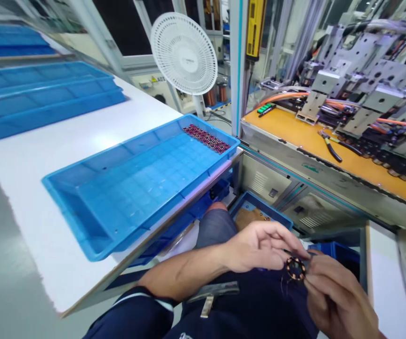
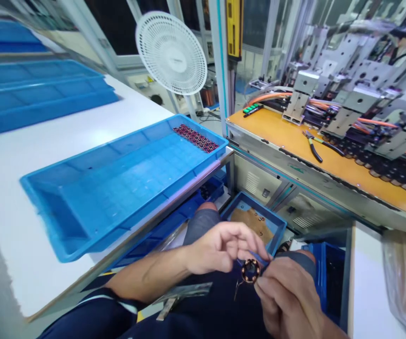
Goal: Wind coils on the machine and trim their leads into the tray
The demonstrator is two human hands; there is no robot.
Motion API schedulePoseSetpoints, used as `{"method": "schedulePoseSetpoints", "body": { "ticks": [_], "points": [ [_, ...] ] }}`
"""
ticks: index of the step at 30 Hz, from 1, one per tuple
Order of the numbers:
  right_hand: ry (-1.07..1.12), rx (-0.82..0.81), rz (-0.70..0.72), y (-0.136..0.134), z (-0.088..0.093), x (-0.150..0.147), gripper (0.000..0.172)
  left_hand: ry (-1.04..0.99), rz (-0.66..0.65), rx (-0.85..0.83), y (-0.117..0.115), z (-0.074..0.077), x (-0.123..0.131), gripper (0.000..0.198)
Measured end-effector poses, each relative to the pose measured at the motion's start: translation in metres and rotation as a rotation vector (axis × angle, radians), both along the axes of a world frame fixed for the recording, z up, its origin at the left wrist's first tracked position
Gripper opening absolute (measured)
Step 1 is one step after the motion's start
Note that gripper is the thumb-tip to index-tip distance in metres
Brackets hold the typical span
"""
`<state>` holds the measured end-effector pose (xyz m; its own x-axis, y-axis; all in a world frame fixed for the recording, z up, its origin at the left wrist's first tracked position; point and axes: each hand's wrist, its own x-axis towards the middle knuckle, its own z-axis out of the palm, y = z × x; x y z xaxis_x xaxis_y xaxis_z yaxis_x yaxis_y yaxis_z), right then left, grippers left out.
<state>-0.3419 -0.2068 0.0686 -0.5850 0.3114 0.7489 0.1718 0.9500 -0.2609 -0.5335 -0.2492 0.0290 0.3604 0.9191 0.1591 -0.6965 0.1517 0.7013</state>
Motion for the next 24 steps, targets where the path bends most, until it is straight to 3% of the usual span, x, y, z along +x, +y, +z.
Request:
{"method": "schedulePoseSetpoints", "body": {
  "ticks": [3,5,10,16,20,24],
  "points": [
    [-0.061,0.076,0.006,0.002,-0.001,0.005,0.015,0.188,-0.153,-0.088,0.002,-0.001,-0.003,0.057],
    [-0.055,0.112,-0.030,0.002,-0.004,0.007,0.011,0.237,-0.186,-0.099,0.002,0.000,-0.005,0.055],
    [-0.032,0.086,-0.120,0.003,-0.012,0.005,0.006,0.146,-0.046,-0.034,0.001,-0.003,-0.003,0.046],
    [-0.114,0.067,-0.056,0.014,-0.016,0.008,0.015,-0.076,0.092,0.101,-0.001,-0.007,0.002,0.039],
    [-0.123,0.020,-0.025,0.014,-0.011,0.008,0.017,-0.145,0.194,0.211,-0.001,-0.004,0.001,0.046],
    [-0.055,0.098,-0.005,0.009,-0.002,0.000,0.008,-0.218,0.193,0.177,0.001,-0.005,0.001,0.049]
  ]
}}
